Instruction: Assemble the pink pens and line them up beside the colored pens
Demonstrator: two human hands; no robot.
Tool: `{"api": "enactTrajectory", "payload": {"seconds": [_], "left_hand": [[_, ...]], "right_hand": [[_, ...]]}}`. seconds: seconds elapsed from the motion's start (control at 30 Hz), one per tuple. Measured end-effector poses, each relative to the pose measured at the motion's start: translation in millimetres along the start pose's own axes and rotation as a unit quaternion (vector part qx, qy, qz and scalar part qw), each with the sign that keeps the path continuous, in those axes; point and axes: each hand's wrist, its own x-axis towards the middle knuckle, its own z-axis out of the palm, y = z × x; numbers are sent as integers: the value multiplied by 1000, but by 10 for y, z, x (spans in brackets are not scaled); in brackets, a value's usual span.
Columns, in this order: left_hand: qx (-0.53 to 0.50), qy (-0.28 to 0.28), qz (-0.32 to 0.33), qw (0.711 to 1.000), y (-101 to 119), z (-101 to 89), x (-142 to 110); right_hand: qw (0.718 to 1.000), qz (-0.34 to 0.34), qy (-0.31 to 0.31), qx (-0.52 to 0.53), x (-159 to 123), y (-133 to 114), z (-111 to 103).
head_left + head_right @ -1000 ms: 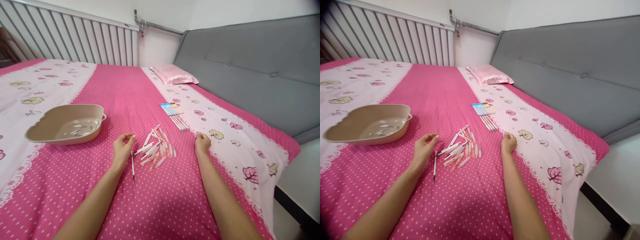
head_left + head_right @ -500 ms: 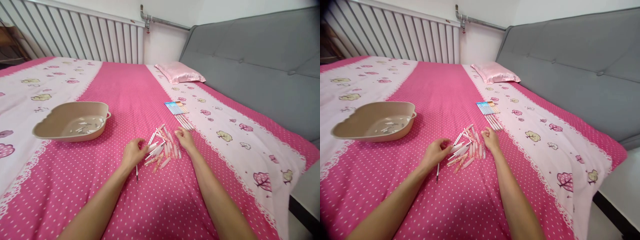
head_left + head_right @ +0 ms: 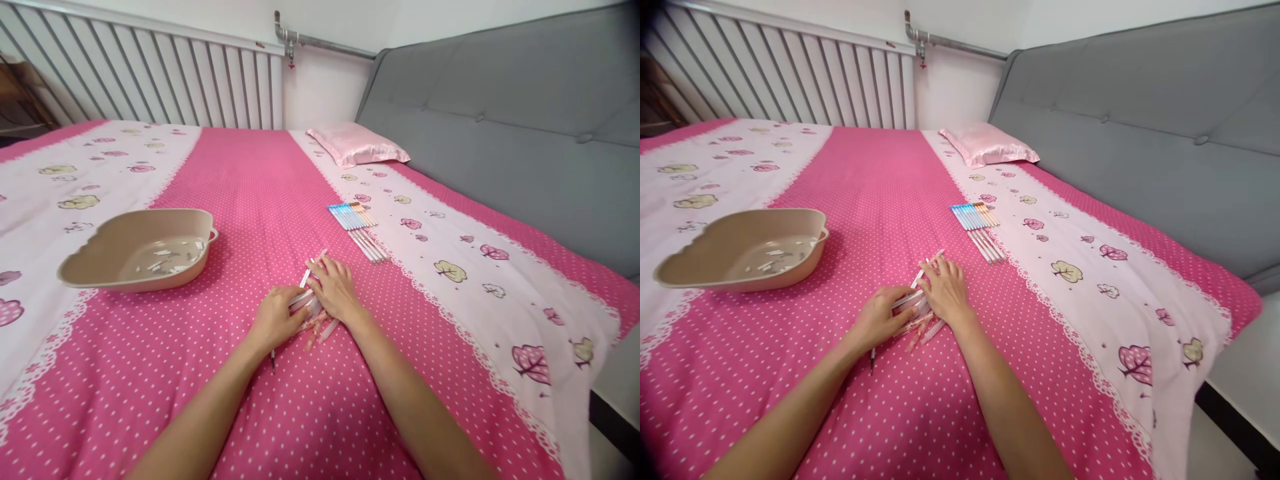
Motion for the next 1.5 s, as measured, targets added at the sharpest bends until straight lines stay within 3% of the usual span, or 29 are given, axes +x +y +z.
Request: {"api": "enactTrajectory", "payload": {"seconds": [0.43,0.73,0.87,1.07,1.23,1.5], "left_hand": [[-28,-32,3,999,34,-4,-7],[-58,-14,11,998,30,8,-4],[-40,-13,2,999,41,0,-1],[-45,-6,0,999,22,4,-4],[-32,0,9,999,-20,20,-6],[-31,11,7,999,-8,11,-11]], "right_hand": [[975,84,2,208,108,222,-36],[895,136,-40,424,106,387,-142],[862,166,-12,478,98,437,-185],[838,230,69,490,129,559,-124],[855,269,81,435,117,625,-95],[933,270,38,236,97,581,-139]]}}
